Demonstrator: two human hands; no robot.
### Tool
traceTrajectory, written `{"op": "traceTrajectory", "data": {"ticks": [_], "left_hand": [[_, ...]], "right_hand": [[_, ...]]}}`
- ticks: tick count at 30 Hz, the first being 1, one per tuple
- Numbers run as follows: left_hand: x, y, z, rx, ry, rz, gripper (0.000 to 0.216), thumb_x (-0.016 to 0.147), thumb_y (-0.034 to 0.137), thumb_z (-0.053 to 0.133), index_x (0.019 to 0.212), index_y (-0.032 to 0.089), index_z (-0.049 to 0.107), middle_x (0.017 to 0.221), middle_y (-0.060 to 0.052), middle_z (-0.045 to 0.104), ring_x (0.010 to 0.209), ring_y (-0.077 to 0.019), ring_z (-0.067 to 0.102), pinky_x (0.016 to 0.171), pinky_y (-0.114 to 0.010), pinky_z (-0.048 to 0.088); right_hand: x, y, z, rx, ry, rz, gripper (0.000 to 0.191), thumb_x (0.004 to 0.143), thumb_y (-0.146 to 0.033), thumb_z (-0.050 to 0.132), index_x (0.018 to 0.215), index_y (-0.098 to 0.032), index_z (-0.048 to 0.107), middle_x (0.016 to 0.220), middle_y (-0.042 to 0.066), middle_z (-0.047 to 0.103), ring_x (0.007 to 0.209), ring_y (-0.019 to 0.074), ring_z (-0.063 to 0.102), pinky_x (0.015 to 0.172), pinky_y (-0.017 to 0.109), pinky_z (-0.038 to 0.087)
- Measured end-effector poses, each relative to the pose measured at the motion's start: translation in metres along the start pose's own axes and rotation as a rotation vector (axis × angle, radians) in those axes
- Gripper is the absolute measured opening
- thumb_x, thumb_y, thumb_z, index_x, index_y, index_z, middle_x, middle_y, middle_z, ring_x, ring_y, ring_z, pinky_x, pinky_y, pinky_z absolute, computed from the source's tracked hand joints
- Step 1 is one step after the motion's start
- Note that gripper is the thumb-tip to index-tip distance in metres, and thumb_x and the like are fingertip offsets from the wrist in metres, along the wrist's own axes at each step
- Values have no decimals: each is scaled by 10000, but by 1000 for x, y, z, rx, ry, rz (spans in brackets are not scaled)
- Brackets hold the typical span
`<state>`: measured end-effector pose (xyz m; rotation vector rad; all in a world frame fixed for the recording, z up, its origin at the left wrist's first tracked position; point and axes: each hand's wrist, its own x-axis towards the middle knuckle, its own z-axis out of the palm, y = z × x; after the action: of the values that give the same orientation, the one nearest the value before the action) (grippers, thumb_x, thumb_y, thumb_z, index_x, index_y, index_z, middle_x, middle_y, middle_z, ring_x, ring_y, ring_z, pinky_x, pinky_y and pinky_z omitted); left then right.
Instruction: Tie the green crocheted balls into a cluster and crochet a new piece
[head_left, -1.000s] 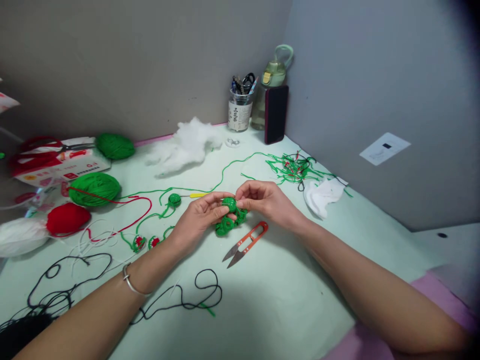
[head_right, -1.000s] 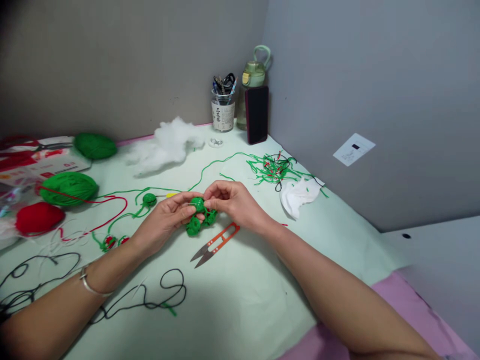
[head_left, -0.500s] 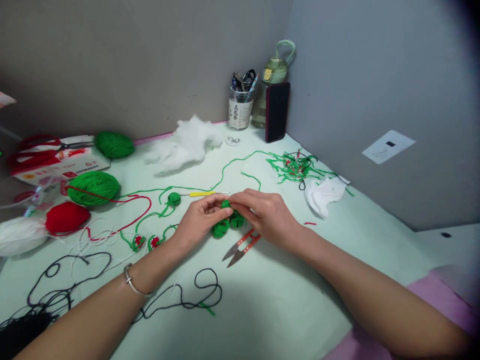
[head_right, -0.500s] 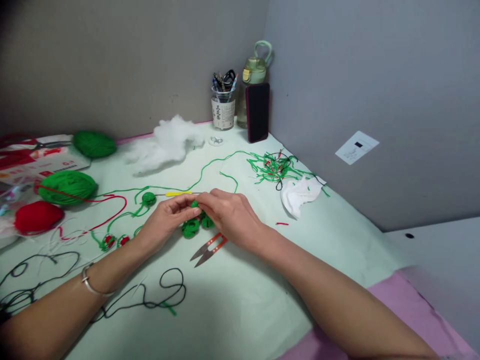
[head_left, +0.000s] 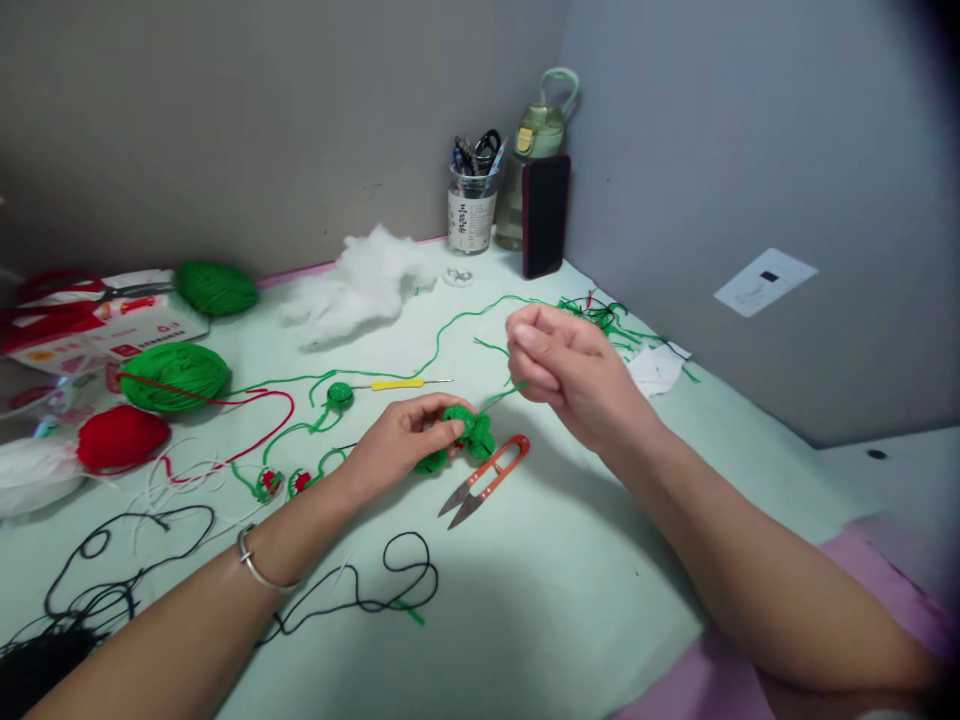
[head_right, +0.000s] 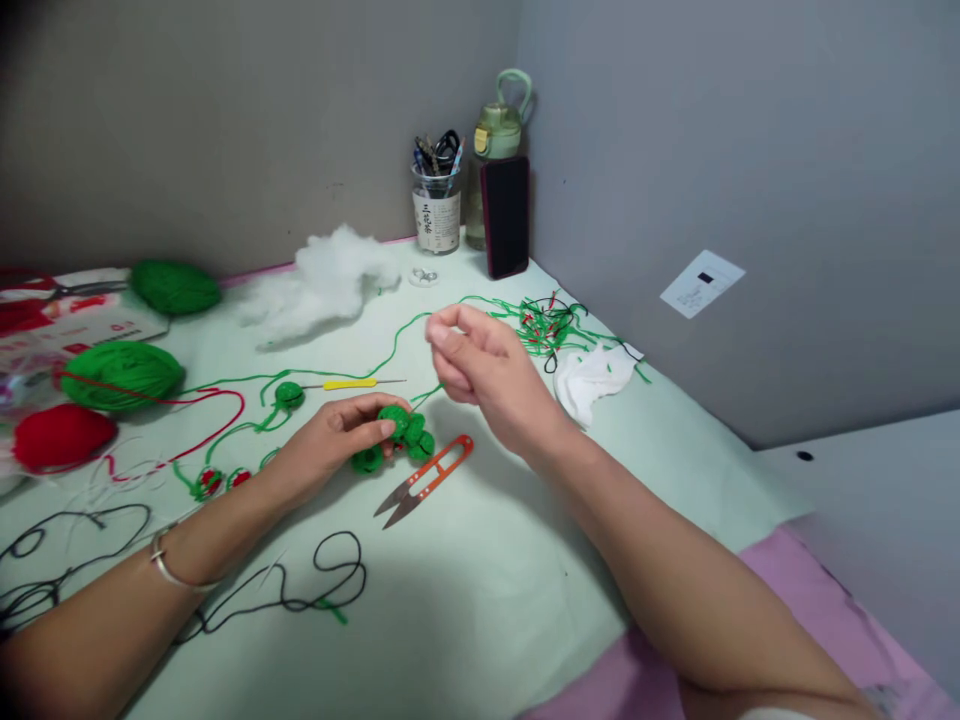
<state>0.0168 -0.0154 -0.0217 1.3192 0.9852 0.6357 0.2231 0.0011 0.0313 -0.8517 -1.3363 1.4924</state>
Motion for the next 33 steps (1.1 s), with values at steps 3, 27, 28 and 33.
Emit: {"op": "traceTrajectory", "data": {"ticks": [3,27,28,33], "left_hand": [[1,-1,-1,-123,15,-14,269,864,425,687,1023,210,711,848,-24,658,730,-151,593,668,-272,421],[3,3,-11,-370,147,60,292,877,375,711,1111,204,676,829,-2,620,729,-110,554,644,-203,429],[3,3,-11,-364,150,63,288,873,370,715,1106,206,678,831,-1,621,731,-111,555,646,-205,429],[2,3,-11,-276,183,91,271,831,324,752,1064,200,690,764,9,620,698,-116,553,635,-220,424]], "right_hand": [[0,-5,-6,23,34,11,162,944,-307,599,866,-190,519,549,-96,363,472,63,259,468,219,213],[-6,15,-1,-929,-94,-283,135,932,-161,591,909,-185,722,749,-3,553,675,114,514,644,254,375],[-6,15,-1,-932,-94,-273,138,933,-163,587,907,-185,721,751,-3,554,676,113,513,646,254,375],[-7,16,2,-922,-103,-238,135,915,-135,587,867,-179,705,756,-4,557,674,112,498,649,255,366]]}}
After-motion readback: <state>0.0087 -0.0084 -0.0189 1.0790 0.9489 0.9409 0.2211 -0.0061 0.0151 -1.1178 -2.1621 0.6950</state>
